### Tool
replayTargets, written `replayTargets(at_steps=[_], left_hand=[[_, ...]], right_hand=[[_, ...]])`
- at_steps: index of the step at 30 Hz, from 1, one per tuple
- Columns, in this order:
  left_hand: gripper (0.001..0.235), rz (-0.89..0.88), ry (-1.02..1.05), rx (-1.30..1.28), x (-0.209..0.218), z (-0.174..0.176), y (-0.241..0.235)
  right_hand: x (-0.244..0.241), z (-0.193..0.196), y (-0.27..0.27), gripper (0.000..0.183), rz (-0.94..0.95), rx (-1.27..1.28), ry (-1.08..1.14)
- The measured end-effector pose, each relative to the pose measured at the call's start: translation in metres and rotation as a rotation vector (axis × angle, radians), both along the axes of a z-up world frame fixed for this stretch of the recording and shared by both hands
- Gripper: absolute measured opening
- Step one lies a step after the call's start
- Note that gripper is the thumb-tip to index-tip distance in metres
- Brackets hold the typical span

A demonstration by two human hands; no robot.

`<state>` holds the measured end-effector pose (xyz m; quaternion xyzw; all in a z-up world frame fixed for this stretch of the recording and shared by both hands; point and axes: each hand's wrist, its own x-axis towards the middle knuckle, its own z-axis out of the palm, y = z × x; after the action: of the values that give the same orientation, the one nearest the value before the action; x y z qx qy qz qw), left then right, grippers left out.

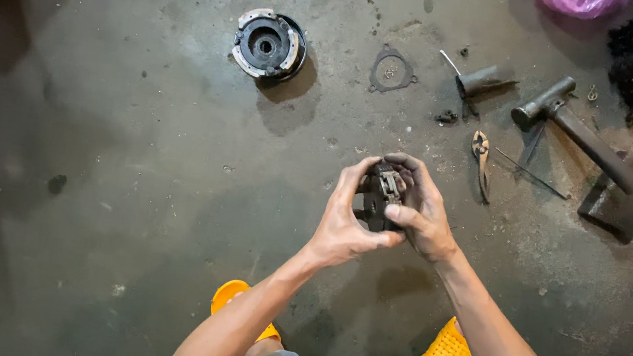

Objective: The person sits on the workshop floor and assembles a motorcycle clutch assembly. They fit clutch plates into the clutch hub by hand, use pliers to seat a circlip, and use a screwdriver on the assembly, with a hammer and other parts laid out on the floor nearby.

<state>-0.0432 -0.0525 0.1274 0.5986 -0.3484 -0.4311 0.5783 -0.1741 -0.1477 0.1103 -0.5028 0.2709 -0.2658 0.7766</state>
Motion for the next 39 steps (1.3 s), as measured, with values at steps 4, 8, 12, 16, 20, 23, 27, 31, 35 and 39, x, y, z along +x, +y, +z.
replayTargets(at_steps=[4,8,12,16,20,23,27,31,35,39], left_hand=[[0.115,-0.101,-0.013,-0.002,0.015,0.001,-0.002],[0.112,-0.122,-0.222,-0.197,0.024,0.008,-0.004],[0.124,-0.262,-0.676,-0.296,0.029,0.008,-0.003],[0.137,-0.227,-0.537,-0.282,0.035,0.028,-0.007],[0.145,-0.352,-0.058,0.012,0.044,0.018,-0.013],[0.136,-0.373,0.072,0.048,0.041,-0.003,-0.014],[0.127,-0.29,0.209,0.021,0.028,-0.003,-0.013],[0.126,-0.181,0.305,-0.055,0.015,-0.003,-0.009],[0.126,-0.199,0.319,-0.087,0.016,0.002,-0.007],[0.096,-0.205,0.326,-0.149,0.025,-0.005,-0.006]], right_hand=[[0.002,0.017,-0.003,0.113,0.071,-0.022,-0.022],[0.002,0.036,-0.024,0.119,0.109,0.25,-0.052],[-0.012,0.0,-0.033,0.08,0.191,0.55,0.314],[-0.003,0.029,-0.036,0.096,0.273,0.367,0.148],[-0.011,0.009,-0.037,0.115,0.319,0.112,-0.028],[-0.014,0.004,-0.035,0.127,0.36,0.089,-0.002],[-0.012,0.007,-0.026,0.13,0.311,0.073,0.042],[-0.012,0.012,-0.023,0.133,0.25,0.057,0.109],[-0.021,0.016,-0.034,0.13,0.366,-0.011,0.075],[-0.022,0.031,-0.036,0.126,0.437,0.073,0.033]])
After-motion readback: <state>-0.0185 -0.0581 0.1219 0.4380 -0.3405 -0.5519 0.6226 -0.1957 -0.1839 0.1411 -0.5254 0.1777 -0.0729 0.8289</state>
